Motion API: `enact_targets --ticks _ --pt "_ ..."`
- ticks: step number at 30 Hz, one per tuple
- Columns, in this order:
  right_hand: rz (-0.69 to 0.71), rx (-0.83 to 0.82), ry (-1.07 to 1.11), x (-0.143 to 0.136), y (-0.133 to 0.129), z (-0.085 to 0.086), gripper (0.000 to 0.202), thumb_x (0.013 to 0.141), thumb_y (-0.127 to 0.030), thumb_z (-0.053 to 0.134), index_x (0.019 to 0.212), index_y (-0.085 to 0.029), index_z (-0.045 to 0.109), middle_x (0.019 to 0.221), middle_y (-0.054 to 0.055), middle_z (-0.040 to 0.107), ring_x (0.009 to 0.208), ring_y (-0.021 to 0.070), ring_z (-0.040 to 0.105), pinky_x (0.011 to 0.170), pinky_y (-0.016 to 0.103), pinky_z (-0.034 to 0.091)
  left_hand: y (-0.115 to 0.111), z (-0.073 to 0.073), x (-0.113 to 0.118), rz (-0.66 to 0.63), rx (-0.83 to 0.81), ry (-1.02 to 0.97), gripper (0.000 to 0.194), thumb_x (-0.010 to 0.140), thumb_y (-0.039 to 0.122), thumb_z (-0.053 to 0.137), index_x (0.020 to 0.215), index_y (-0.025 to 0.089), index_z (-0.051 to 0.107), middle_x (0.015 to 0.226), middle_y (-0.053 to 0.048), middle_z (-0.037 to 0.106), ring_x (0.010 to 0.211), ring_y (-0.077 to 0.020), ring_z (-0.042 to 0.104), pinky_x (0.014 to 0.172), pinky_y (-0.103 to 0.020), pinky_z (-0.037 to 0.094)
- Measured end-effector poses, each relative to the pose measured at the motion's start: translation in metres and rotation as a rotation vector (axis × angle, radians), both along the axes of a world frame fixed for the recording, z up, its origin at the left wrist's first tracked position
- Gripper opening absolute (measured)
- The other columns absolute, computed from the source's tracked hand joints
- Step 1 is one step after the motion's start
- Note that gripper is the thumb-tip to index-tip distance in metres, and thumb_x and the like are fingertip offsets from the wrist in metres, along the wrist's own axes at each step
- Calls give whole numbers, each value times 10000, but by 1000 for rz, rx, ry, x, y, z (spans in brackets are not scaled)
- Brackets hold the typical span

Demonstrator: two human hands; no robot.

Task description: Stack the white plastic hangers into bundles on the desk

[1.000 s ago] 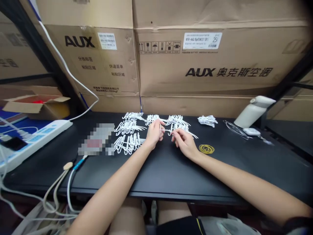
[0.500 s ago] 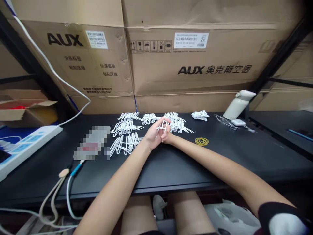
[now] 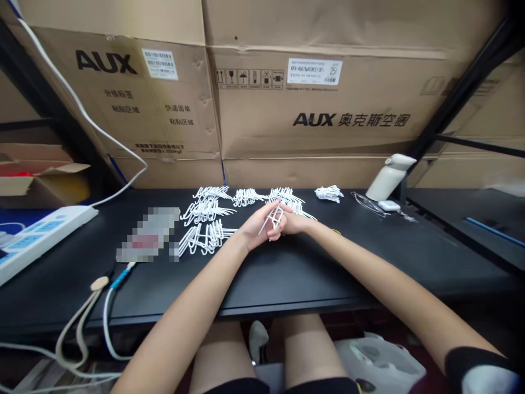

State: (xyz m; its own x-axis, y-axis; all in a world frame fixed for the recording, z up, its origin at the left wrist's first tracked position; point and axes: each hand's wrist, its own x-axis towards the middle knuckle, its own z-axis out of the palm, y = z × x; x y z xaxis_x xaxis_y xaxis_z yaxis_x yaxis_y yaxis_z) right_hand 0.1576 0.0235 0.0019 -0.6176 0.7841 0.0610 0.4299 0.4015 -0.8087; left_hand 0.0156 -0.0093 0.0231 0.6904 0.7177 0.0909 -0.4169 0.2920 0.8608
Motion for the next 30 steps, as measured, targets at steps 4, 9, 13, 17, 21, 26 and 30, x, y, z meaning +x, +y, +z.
enact_targets --ticks 4,9,13,17,21,26,30 --pt "58 -104 -11 24 -11 10 147 783 -289 627 824 -148 622 591 -21 570 458 79 491 400 179 393 3 0 0 -12 -16 18 331 917 361 433 774 117 605 541 17 514 308 -45 332 321 -179 317" --pt "-49 -50 103 45 -20 28 229 795 -372 623 791 -145 601 573 -32 545 444 75 484 417 197 411 1 6 -4 50 -60 22 354 915 407 439 864 116 632 532 32 492 315 -42 298 324 -171 278" --pt "-244 7 330 47 -15 33 305 741 -442 688 755 -153 588 516 -39 518 444 88 492 448 228 455 2 6 -5 242 -53 2 325 908 418 465 791 144 596 491 55 452 311 -39 260 333 -168 251" --pt "-398 62 585 44 -12 32 349 679 -471 735 744 -161 588 600 -15 574 442 78 475 436 241 470 8 1 -2 673 24 242 337 913 415 458 737 152 572 484 43 485 322 -44 299 333 -168 227" --pt "-318 23 484 48 -15 38 319 688 -435 740 743 -144 621 671 8 613 469 78 505 476 247 484 13 -6 -1 892 150 492 373 877 478 499 729 149 594 557 -21 604 444 -87 488 357 -165 268" --pt "-220 40 299 53 -16 38 287 723 -405 710 751 -130 637 681 8 605 494 86 538 489 236 465 15 -13 -2 933 257 531 402 839 564 503 799 174 591 818 -104 727 780 -211 676 491 -229 478" --pt "-128 59 257 47 -15 28 288 732 -420 690 753 -136 648 683 11 601 534 99 528 487 238 479 16 -16 -1 881 256 510 378 849 535 512 891 174 615 934 -127 729 915 -253 686 605 -294 544"
